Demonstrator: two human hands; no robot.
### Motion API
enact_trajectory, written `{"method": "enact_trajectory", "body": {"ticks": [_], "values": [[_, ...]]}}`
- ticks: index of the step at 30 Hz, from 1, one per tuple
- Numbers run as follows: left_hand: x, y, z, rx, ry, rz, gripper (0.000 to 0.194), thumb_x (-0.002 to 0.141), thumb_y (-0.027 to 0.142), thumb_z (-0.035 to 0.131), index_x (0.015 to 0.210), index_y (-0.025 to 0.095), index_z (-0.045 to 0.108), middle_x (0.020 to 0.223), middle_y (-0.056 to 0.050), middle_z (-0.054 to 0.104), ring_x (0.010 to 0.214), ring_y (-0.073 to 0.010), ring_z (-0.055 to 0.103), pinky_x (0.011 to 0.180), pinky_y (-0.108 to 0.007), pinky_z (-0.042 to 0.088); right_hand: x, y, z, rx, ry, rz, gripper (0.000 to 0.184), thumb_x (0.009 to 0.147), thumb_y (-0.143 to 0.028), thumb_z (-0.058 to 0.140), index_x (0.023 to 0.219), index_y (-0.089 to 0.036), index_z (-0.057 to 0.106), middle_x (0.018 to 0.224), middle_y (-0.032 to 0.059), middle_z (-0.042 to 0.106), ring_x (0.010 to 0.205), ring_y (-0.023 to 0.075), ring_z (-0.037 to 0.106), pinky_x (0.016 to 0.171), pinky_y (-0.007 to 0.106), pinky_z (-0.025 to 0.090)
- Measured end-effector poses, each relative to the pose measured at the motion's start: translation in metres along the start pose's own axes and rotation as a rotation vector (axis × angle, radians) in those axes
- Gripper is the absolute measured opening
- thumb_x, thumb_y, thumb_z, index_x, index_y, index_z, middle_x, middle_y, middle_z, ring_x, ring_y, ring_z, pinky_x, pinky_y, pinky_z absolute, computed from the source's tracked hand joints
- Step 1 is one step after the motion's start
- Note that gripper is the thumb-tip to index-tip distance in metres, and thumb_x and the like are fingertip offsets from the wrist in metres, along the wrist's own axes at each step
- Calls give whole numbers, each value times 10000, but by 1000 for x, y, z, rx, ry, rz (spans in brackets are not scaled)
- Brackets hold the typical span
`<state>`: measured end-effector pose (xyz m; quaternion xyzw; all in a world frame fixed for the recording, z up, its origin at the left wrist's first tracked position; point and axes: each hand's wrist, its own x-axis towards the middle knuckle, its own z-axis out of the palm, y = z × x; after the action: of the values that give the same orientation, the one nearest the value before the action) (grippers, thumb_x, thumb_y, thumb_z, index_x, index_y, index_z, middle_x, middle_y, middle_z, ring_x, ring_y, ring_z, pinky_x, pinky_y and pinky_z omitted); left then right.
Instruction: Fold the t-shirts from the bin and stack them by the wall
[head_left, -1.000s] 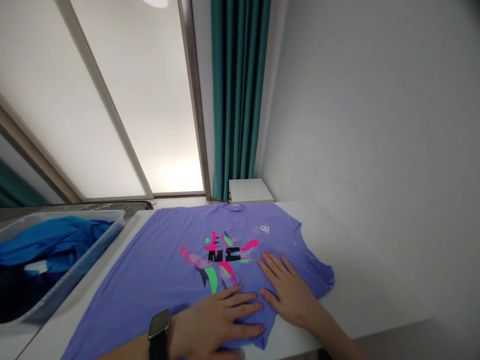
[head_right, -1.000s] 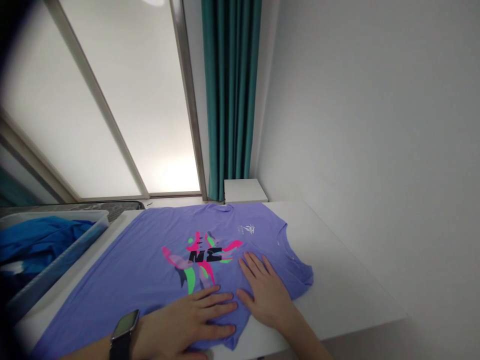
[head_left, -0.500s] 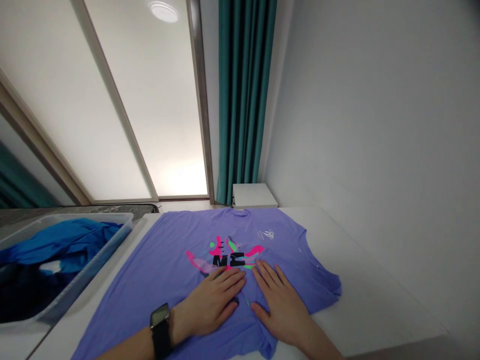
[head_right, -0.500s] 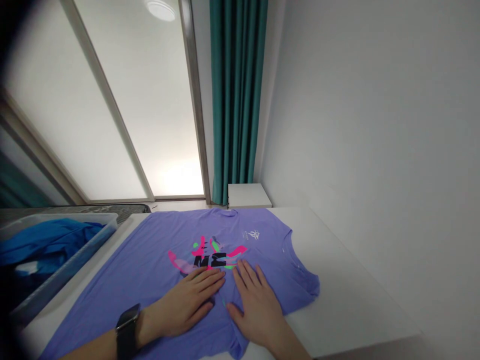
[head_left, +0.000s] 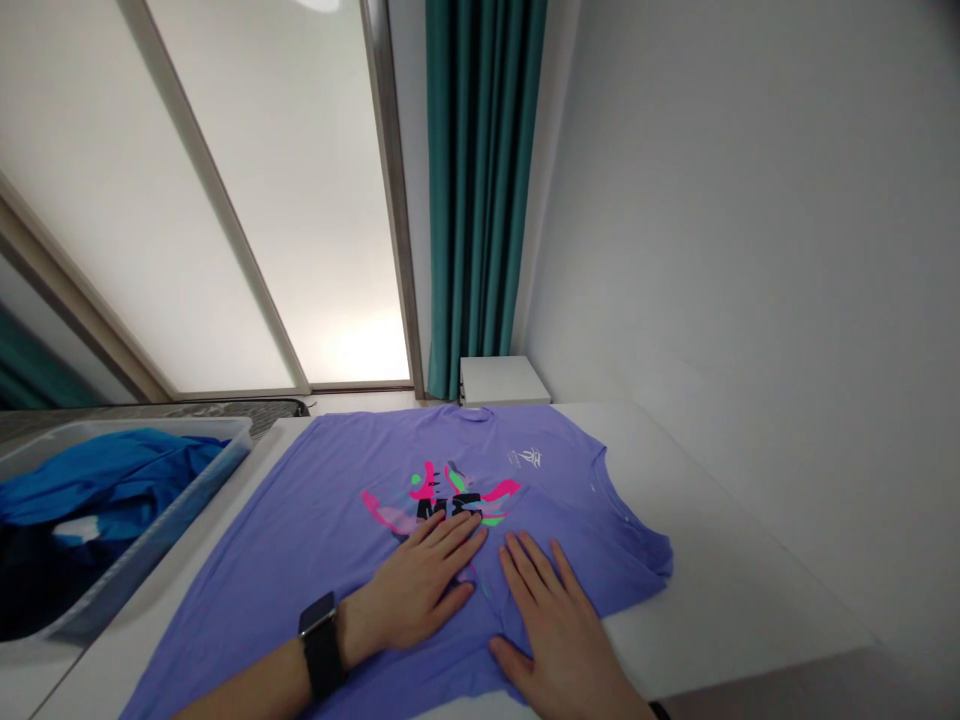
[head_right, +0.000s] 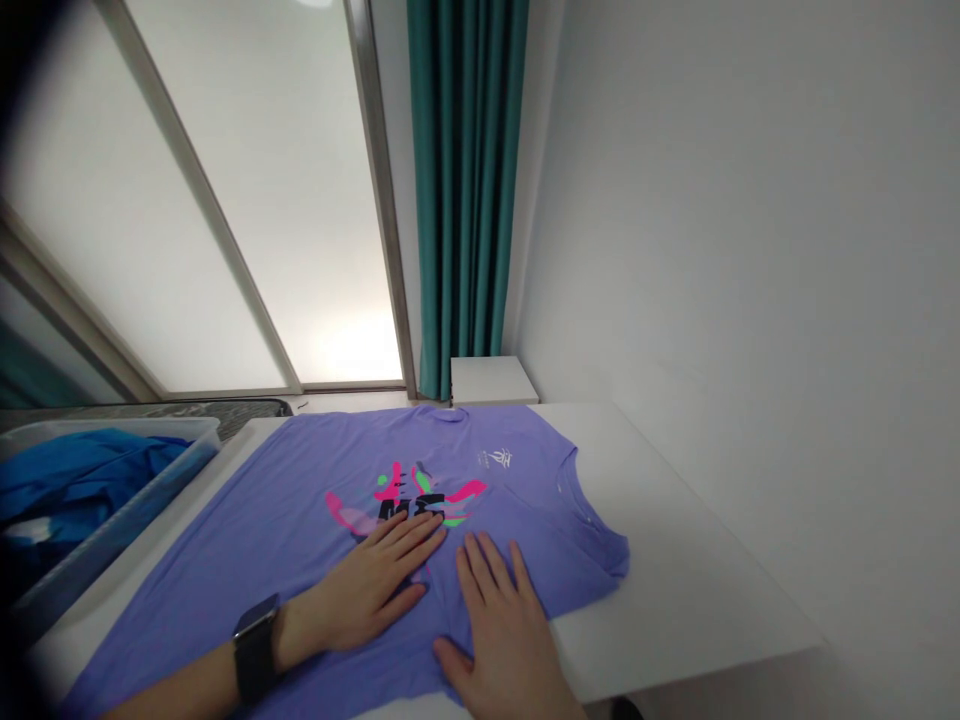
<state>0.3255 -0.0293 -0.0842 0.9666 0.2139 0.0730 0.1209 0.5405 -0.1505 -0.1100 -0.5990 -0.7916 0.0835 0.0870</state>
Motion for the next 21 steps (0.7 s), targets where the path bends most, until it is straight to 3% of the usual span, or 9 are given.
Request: {"method": "enact_trajectory", "body": {"ticks": [3, 9, 13, 17, 21], "values": [[-4, -2, -5, 18, -28, 24, 692, 959, 358, 498, 1553, 266, 155, 1594, -85, 257, 1455, -270, 250, 1186, -523, 193, 0, 1, -4, 13, -21, 5, 864, 875, -582, 535, 1550, -188, 166, 1602, 78, 135, 1472, 323, 148, 1196, 572, 85], [-28, 27, -13, 39, 15, 33, 704, 957, 283, 494, 1557, 274, 124, 1595, -61, 248, 1444, -272, 279, 1174, -504, 253, 8, 3, -21, 17, 1, 57, 546, 1016, -435, 262, 1501, -199, 346, 1558, 49, 312, 1443, 242, 275, 1201, 503, 176], [-43, 39, 0, 41, -22, -50, 831, 900, 385, 585, 1561, 251, 100, 1594, -96, 224, 1445, -310, 267, 1161, -530, 262, 15, 0, -15, -8, 48, 77, 610, 979, -451, 370, 1521, -182, 294, 1581, 61, 244, 1456, 269, 234, 1201, 512, 167], [-49, 32, 5, 45, -44, -91, 907, 871, 538, 592, 1562, 236, 89, 1595, -108, 217, 1449, -330, 249, 1163, -565, 215, 13, 0, -1, 6, -6, 22, 803, 882, -558, 531, 1541, -222, 219, 1597, 71, 150, 1463, 343, 178, 1177, 607, 131], [-57, 3, 1, 101, 5, -171, 657, 998, 495, 385, 1557, 271, 123, 1598, -65, 224, 1459, -271, 243, 1170, -512, 222, 7, 6, 4, -13, 0, 9, 866, 852, -570, 567, 1549, -255, 162, 1601, 77, 137, 1463, 362, 160, 1159, 648, 93]]}}
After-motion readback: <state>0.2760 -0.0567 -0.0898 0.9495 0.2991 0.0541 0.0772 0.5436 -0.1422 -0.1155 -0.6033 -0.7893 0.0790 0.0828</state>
